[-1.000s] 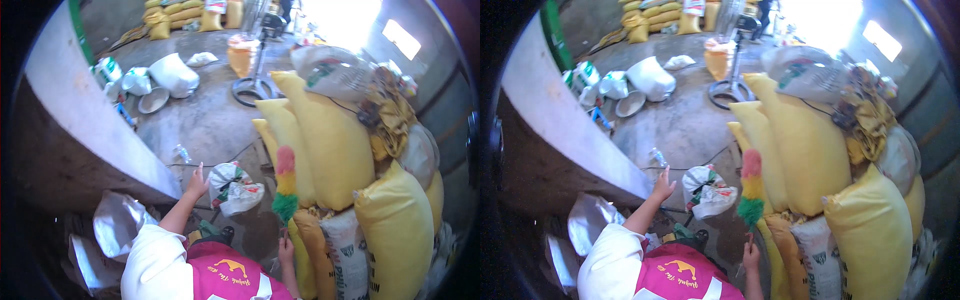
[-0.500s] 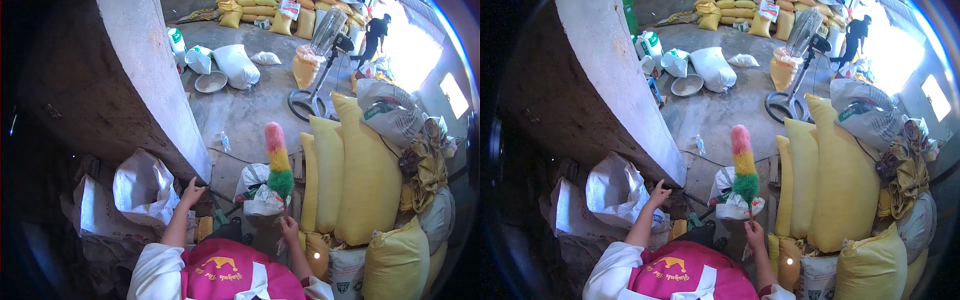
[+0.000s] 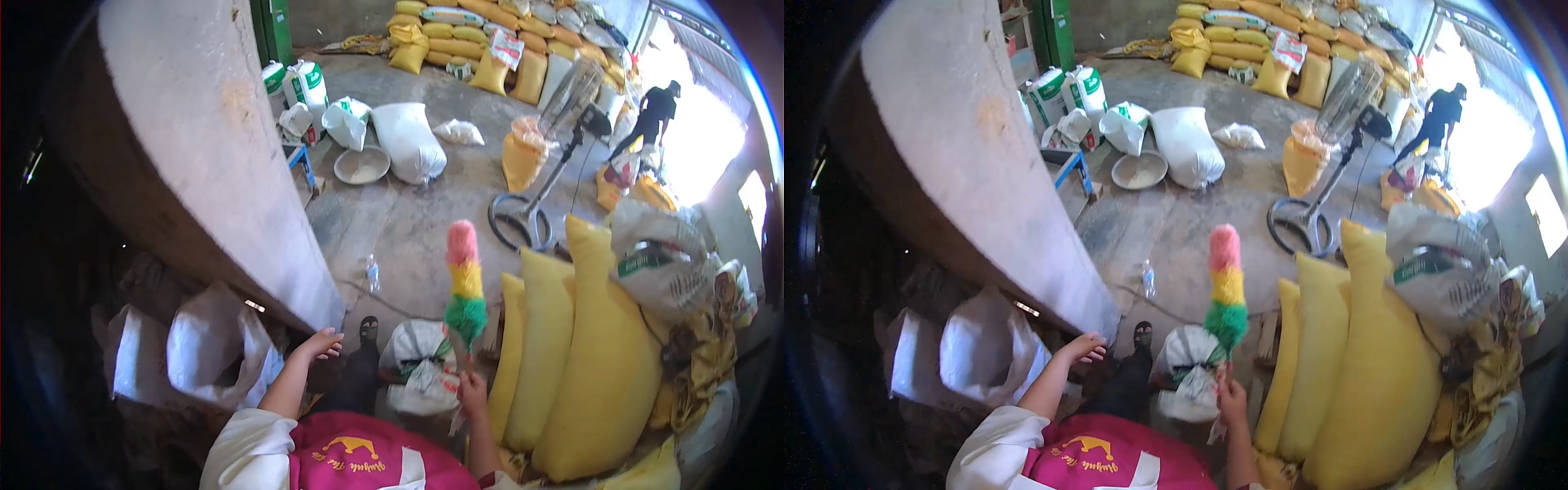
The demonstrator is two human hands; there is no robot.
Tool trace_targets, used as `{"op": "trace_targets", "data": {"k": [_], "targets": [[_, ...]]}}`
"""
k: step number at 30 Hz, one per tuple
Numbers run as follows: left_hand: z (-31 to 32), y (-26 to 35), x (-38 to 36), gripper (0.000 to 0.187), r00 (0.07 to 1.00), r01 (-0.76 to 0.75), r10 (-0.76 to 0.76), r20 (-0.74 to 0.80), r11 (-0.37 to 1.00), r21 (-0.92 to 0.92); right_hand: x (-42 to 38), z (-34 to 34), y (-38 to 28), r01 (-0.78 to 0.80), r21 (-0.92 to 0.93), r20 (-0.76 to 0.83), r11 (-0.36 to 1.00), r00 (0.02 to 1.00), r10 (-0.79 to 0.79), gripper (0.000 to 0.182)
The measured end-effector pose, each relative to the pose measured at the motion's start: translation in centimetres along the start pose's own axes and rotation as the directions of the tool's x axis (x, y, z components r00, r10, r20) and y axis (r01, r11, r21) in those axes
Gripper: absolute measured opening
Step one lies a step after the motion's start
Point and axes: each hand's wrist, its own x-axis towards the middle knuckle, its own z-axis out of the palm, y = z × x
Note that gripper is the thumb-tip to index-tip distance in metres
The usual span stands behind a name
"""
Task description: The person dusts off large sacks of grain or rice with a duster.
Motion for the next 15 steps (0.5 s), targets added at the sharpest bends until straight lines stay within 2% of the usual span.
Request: {"op": "trace_targets", "data": {"k": [2, 4, 6, 8, 9, 10, 12, 13, 14, 15], "targets": [[-1.4, 4.4, 4.6, 0.064, 0.999, -0.045, 0.046, 0.015, 0.995, -0.093, 4.3, 1.2, -0.5, -0.028, 0.014, 0.049, 1.000, 0.998, 0.027, 0.020], [-2.6, 9.1, 10.3, 0.039, 0.998, -0.057, 0.060, 0.017, 0.988, -0.145, 9.2, 2.9, -1.3, -0.053, -0.004, 0.073, 0.999, 0.996, 0.053, 0.022], [-4.0, 13.6, 17.1, 0.031, 0.990, -0.129, 0.106, -0.088, 0.934, -0.334, 15.5, 5.2, -1.6, 0.036, -0.115, 0.042, 0.993, 0.999, -0.031, 0.025], [-6.1, 19.0, 23.0, 0.026, 0.957, -0.228, 0.129, -0.259, 0.888, -0.400, 21.9, 8.5, -3.9, 0.000, -0.054, 0.015, 0.999, 1.000, 0.001, 0.027], [-6.8, 22.4, 23.9, 0.034, 0.928, -0.262, 0.105, -0.358, 0.866, -0.426, 25.2, 9.9, -4.9, -0.134, -0.007, 0.036, 0.991, 0.990, 0.134, 0.027], [-8.0, 24.0, 26.9, 0.034, 0.931, -0.252, 0.095, -0.352, 0.865, -0.435, 28.1, 11.6, -6.7, -0.116, -0.013, 0.034, 0.993, 0.993, 0.117, 0.028], [-11.8, 25.9, 34.9, 0.041, 0.789, -0.278, 0.200, -0.581, 0.959, -0.047, 33.8, 14.5, -11.1, -0.030, -0.108, 0.021, 0.994, 0.999, 0.032, 0.029], [-14.3, 25.6, 40.2, 0.047, 0.667, -0.268, 0.387, -0.637, 0.922, 0.279, 36.0, 15.7, -14.0, -0.011, -0.156, 0.031, 0.988, 0.999, 0.017, 0.029], [-15.4, 28.1, 40.5, 0.047, 0.668, -0.265, 0.386, -0.637, 0.922, 0.282, 38.2, 16.6, -16.9, 0.014, -0.201, 0.042, 0.979, 0.999, -0.005, 0.029], [-16.4, 31.4, 40.2, 0.049, 0.705, -0.372, 0.362, -0.609, 0.921, 0.118, 40.6, 17.2, -18.6, 0.019, -0.170, 0.065, 0.985, 0.998, -0.008, 0.027]]}}
